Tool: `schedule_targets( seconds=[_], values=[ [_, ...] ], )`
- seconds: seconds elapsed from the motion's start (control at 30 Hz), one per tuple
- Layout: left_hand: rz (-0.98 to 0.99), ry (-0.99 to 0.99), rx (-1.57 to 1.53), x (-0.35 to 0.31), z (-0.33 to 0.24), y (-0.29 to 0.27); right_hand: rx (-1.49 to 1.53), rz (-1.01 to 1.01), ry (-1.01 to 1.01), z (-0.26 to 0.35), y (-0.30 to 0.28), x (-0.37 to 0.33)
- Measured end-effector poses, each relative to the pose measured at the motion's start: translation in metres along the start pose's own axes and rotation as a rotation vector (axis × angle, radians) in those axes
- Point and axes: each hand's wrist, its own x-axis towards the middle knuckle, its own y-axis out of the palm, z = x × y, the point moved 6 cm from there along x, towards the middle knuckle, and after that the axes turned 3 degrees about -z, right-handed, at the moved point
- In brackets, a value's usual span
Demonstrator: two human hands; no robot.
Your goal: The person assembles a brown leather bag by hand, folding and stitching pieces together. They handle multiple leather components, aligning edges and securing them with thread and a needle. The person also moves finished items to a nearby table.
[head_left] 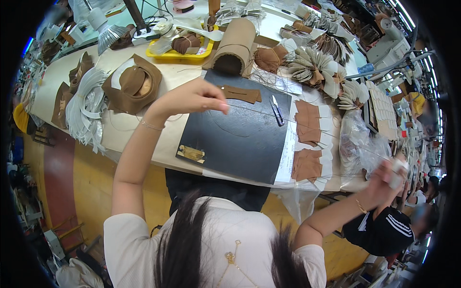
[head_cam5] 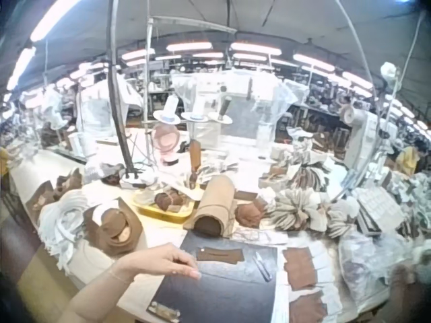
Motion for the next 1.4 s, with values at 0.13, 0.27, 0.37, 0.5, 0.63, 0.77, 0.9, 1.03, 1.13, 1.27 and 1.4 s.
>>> schedule_targets(
  seconds=[0.13,0.27,0.37,0.5,0.63,0.77,0.9,1.03,1.13,1.27,1.4],
  values=[
    [-0.125,-0.172,-0.091,-0.011,0.056,-0.031,-0.358,-0.040,-0.357,0.116,-0.025,-0.005],
    [-0.208,-0.206,-0.188,-0.021,0.078,-0.051,-0.496,-0.134,-0.182,0.117,-0.036,-0.013],
    [-0.230,-0.015,-0.513,-0.018,0.074,-0.047,-1.247,-0.123,0.175,0.081,-0.047,-0.020],
    [-0.174,0.095,-0.631,-0.014,0.064,-0.034,-1.402,-0.285,0.159,0.086,-0.070,-0.029],
    [0.154,-0.182,-0.009,-0.018,0.070,0.020,-1.590,-0.435,-0.118,0.134,-0.066,-0.038],
    [0.068,-0.071,0.606,0.004,0.070,0.037,-1.085,-0.169,-0.211,0.120,-0.030,-0.033],
    [-0.449,0.340,0.878,0.059,0.060,0.020,-0.900,-0.253,-0.068,0.015,-0.021,-0.023],
    [-0.306,0.384,1.212,0.097,0.086,0.044,-0.537,-0.202,0.299,-0.146,-0.013,-0.033],
    [-0.322,0.432,1.268,0.102,0.088,0.052,-0.325,-0.238,0.471,-0.237,-0.002,-0.057],
    [-0.494,0.456,1.122,0.078,0.069,0.037,-0.142,-0.281,0.552,-0.298,0.006,-0.081],
    [-0.855,0.334,0.856,0.016,0.056,-0.007,-0.148,-0.362,0.551,-0.315,-0.008,-0.094]
  ],
)
